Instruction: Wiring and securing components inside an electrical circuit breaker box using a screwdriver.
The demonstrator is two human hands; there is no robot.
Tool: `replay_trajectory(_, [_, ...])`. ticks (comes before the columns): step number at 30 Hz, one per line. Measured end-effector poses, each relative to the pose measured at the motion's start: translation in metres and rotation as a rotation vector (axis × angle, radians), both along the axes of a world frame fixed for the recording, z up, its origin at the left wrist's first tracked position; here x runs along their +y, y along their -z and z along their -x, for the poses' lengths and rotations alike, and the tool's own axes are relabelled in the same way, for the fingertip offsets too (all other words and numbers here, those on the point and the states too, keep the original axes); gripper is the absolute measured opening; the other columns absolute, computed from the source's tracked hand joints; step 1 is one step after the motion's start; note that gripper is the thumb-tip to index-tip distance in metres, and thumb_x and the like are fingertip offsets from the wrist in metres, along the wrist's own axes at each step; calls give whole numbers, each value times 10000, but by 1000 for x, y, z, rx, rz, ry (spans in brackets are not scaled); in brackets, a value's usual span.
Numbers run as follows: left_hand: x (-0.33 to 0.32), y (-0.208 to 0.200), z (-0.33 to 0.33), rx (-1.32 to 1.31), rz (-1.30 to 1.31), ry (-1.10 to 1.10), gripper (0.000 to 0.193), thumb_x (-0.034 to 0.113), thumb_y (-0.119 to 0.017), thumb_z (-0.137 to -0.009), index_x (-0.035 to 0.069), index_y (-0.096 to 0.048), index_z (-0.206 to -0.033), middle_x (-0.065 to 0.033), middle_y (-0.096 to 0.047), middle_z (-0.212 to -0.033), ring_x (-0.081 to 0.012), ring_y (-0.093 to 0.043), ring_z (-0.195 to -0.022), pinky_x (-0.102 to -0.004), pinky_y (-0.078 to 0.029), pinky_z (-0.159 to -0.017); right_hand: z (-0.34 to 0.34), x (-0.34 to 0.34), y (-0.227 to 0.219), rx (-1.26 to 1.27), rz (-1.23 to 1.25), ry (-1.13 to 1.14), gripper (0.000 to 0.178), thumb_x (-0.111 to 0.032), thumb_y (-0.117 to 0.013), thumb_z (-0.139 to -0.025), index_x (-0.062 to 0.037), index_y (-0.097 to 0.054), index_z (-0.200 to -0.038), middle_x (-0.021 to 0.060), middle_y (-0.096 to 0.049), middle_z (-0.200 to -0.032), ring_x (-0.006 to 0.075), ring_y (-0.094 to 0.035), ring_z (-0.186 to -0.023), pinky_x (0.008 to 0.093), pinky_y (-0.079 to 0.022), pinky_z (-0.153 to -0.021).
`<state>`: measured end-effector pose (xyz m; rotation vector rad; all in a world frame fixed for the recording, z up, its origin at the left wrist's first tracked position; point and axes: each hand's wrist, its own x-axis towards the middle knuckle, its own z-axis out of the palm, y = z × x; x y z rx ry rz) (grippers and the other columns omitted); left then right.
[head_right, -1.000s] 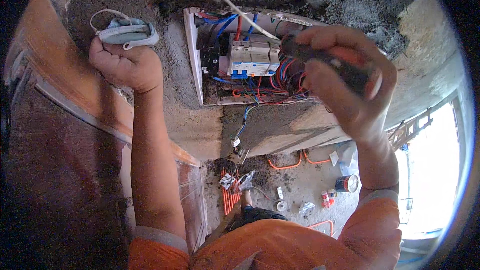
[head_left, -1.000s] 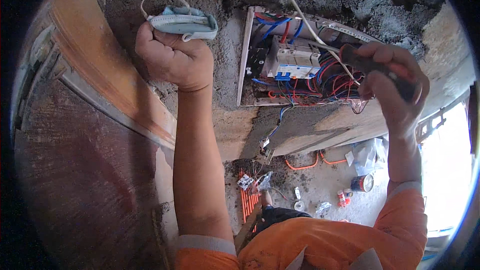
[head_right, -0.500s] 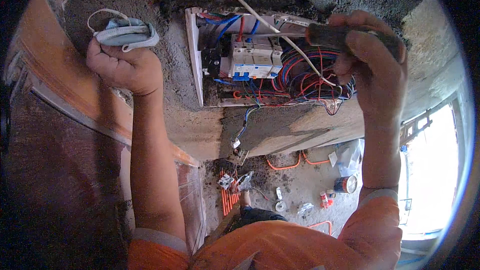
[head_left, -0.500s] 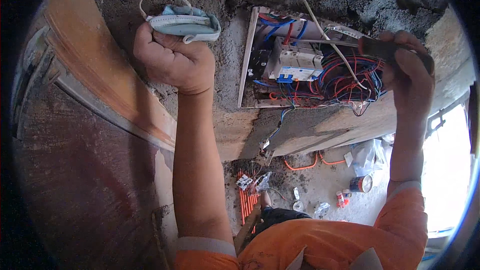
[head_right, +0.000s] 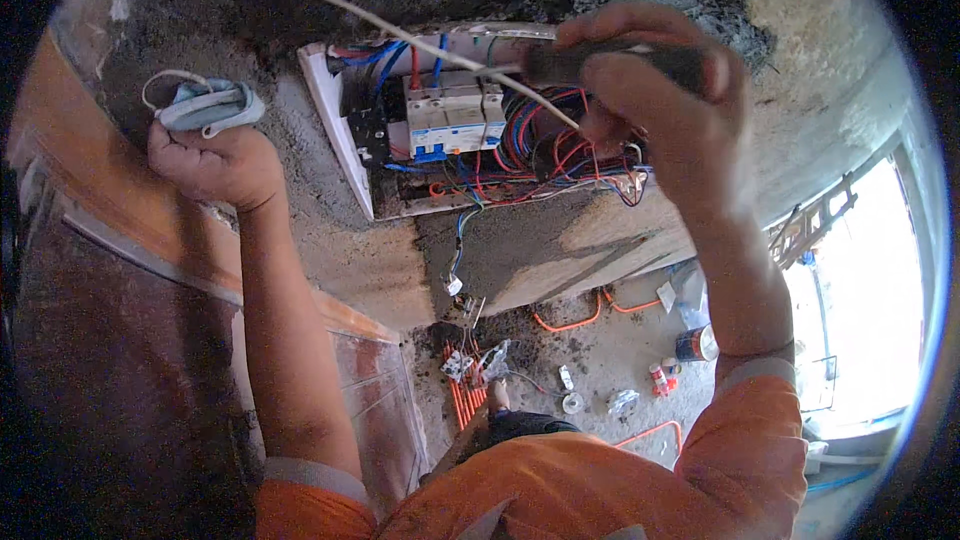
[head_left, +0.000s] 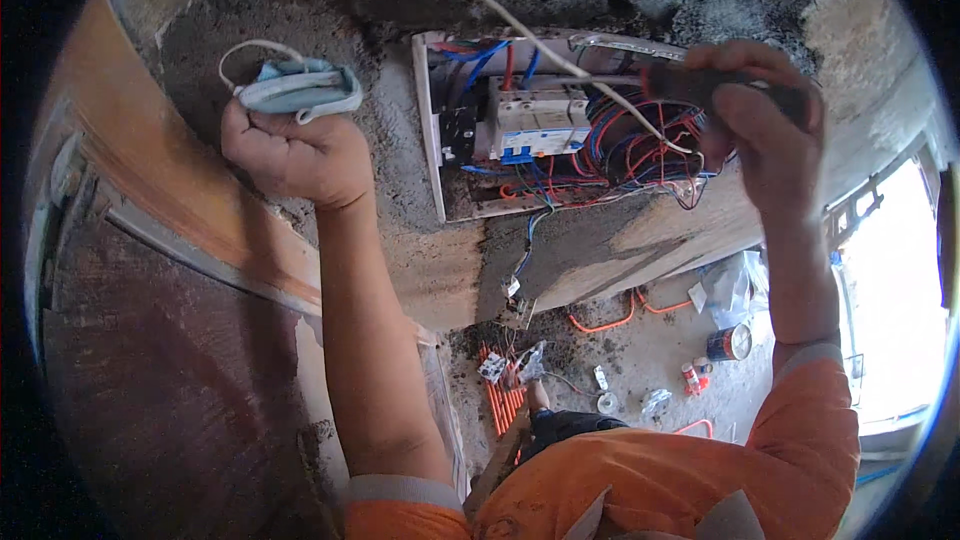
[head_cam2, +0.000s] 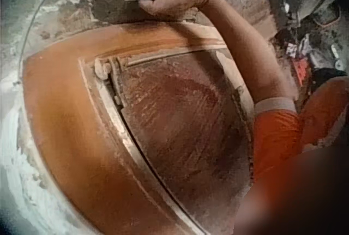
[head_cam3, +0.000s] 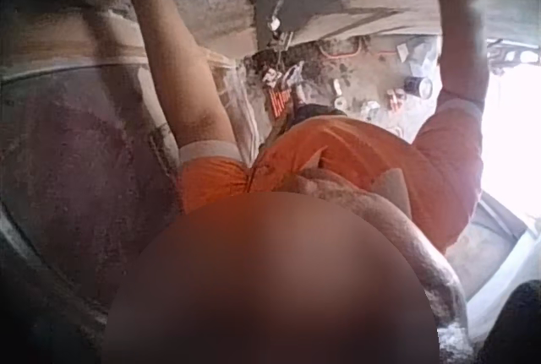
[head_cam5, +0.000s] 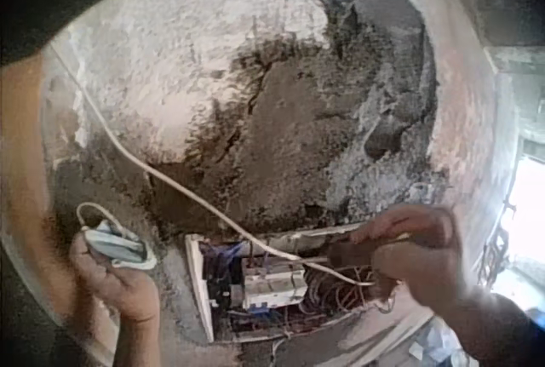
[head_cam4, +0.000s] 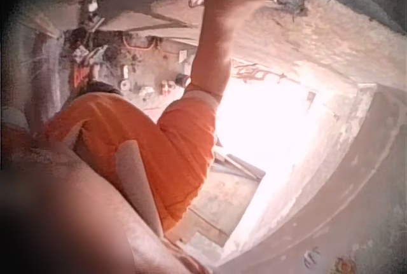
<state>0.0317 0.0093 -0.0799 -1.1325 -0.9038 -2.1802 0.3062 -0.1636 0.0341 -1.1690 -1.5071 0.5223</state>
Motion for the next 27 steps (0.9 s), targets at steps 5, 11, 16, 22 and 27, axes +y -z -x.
replay_trajectory(5, [-2,1,-6,14,-3,37,248,208,-384,-970,-25,-424,-1045,-149,-585,-882,-237,-626,-671,-319,-535,-588,-12,-19,3,38,-157,68,249,-82,-562,-781,67,-609,-974,132,-656,-781,107,-594,-518,225,-496,-432])
replay_trajectory(11, [-1,0,-8,-9,-10,117,256,199,-380,-972,-41,-407,-1056,-155,-582,-886,-220,-631,-699,-301,-548,-611,-27,15,19,217,-79,-7,275,-127,-569,-790,56,-604,-992,115,-649,-793,108,-588,-521,222,-499,-451])
replay_trajectory(16, [-3,1,-5,-3,2,83,257,201,-384,-971,-41,-409,-1053,-159,-582,-887,-220,-632,-714,-300,-547,-613,-25,24,14,274,-59,4,268,-144,-568,-793,38,-626,-982,90,-643,-739,102,-582,-517,217,-489,-453])
replay_trajectory(22, [-1,4,-2,-5,21,0,250,205,-389,-971,-29,-446,-1039,-155,-587,-866,-237,-631,-696,-315,-529,-590,-18,21,-4,-32,-39,53,246,-164,-585,-793,4,-653,-960,65,-639,-718,94,-586,-524,210,-477,-448])
replay_trajectory(27, [-2,1,-2,18,-11,-27,233,204,-408,-965,-12,-461,-1035,-147,-591,-865,-255,-620,-685,-334,-525,-597,-16,29,-7,44,-46,22,244,-182,-588,-797,-10,-662,-953,59,-625,-673,85,-567,-492,199,-469,-438])
